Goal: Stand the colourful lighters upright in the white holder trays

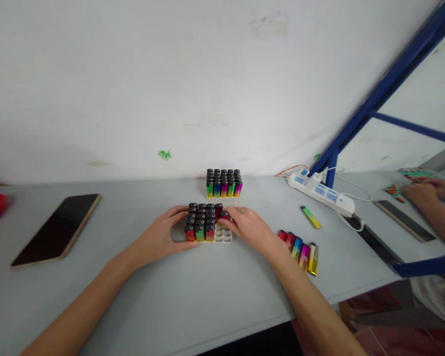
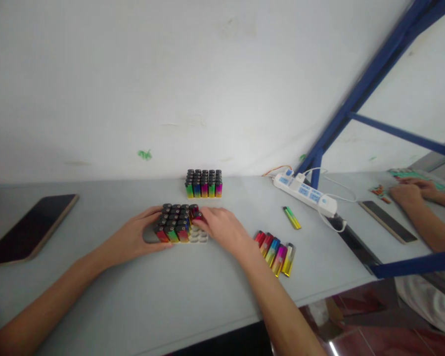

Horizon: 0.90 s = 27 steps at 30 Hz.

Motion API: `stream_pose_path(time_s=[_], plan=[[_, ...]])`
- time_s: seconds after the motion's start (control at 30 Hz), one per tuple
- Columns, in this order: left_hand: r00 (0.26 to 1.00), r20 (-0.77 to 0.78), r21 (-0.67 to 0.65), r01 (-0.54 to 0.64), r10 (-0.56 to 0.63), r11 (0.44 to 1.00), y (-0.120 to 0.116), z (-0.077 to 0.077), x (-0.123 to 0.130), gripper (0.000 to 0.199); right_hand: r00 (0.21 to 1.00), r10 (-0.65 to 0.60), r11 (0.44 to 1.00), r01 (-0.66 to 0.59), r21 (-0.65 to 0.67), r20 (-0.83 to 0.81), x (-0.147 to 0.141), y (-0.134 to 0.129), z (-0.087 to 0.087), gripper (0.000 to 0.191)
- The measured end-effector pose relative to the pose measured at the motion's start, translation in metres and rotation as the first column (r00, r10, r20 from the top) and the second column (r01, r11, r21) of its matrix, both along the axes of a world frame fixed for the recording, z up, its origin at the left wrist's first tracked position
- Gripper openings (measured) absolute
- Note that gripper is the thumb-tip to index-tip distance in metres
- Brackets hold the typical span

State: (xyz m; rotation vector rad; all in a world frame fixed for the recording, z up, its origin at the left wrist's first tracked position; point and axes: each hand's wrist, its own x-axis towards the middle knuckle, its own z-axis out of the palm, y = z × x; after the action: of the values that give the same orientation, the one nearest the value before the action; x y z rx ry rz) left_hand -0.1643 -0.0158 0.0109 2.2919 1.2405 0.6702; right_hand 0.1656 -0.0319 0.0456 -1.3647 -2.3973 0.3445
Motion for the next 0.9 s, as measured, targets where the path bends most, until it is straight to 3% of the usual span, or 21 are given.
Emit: stream_pose_path(time_s=[0.1,0.2,0.3,0.37,0.43,0.5,0.57,0.63,0.7,0.9], plan=[[1.000,0.001,-0.009,0.001,-0.001,1.000,0.000,0.001,-0.001,0.071,0.998,-0.055,0.998,0.053,0.035,0.036,-0.007,-0.001,0.000,0.034],[1.000,0.012,0.004,0.005,-0.005,1.000,0.002,-0.002,-0.003,0.076,0.998,-0.045,0.999,0.044,-0.019,-0.037,-0.007,0.000,-0.002,0.049],[1.000,0.018,0.028,-0.003,0.002,1.000,0.005,-0.007,-0.005,0.081,0.987,-0.078,0.996,0.071,-0.058,-0.141,0.017,-0.001,-0.002,0.049],[1.000,0.020,0.040,-0.001,0.001,0.999,0.007,-0.011,-0.006,0.085,0.961,-0.209,0.978,0.209,-0.017,-0.181,0.050,-0.005,-0.001,0.045],[1.000,0.023,0.052,-0.007,0.006,0.999,0.008,-0.015,-0.007,0.082,0.909,-0.383,0.918,0.394,0.039,-0.164,0.093,-0.012,-0.001,0.032],[1.000,0.019,0.066,-0.022,0.021,0.998,0.009,-0.018,-0.008,0.077,0.808,-0.582,0.806,0.588,0.070,-0.092,0.138,-0.020,-0.003,0.016],[1.000,0.016,0.081,-0.028,0.026,0.996,0.011,-0.022,-0.008,0.079,0.668,-0.744,0.666,0.743,0.068,-0.016,0.173,-0.026,-0.007,0.016],[1.000,0.024,0.088,-0.019,0.017,0.996,0.013,-0.025,-0.009,0.083,0.599,-0.801,0.599,0.801,0.022,0.008,0.195,-0.027,-0.010,0.020],[0.999,0.034,0.084,-0.006,0.004,0.996,0.014,-0.026,-0.008,0.083,0.606,-0.796,0.606,0.795,-0.026,-0.005,0.204,-0.023,-0.011,0.019],[0.998,0.056,0.103,-0.001,-0.005,0.995,0.015,-0.024,-0.009,0.070,0.735,-0.659,0.751,0.656,-0.075,-0.161,0.179,0.008,0.001,0.014]])
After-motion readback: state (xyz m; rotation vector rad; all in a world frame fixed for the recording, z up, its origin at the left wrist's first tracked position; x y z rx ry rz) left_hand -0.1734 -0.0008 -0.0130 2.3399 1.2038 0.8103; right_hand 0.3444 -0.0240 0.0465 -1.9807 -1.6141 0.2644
